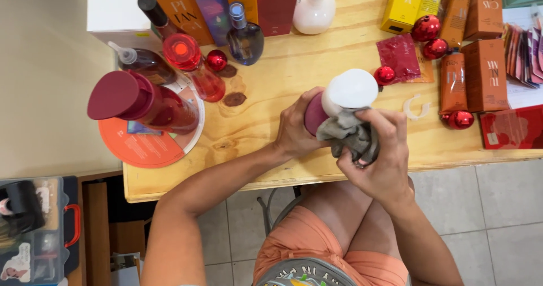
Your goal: The person wipes multiple cosmetic and decorative items on a wooden table using a gray cloth. They clean a maroon bottle, a purple pump bottle, several red spherical ornaments, a yellow box, a yellow tube, and an orange tube, handling each item one at a time and placing them back on the table.
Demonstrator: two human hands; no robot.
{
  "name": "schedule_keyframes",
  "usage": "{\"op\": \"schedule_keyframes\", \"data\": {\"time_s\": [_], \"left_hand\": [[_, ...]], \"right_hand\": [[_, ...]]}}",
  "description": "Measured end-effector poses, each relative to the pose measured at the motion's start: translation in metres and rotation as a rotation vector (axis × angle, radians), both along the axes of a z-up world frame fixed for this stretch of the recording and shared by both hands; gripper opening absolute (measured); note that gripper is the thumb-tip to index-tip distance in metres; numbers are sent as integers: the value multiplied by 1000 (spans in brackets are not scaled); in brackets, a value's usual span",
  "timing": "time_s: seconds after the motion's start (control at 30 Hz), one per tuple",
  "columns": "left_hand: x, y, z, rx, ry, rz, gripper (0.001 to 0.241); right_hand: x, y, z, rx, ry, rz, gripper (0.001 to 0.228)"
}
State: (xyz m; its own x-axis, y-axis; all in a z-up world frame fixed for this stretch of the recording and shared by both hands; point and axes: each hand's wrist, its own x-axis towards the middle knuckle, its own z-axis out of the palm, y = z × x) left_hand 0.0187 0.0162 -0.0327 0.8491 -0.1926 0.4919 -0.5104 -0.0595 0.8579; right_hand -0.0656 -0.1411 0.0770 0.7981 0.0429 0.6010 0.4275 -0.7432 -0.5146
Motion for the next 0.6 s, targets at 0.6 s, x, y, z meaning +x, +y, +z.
{"op": "schedule_keyframes", "data": {"time_s": [0.6], "left_hand": [[6,9,11,43,87,-267,84]], "right_hand": [[124,-63,42,387,573,700,41]]}}
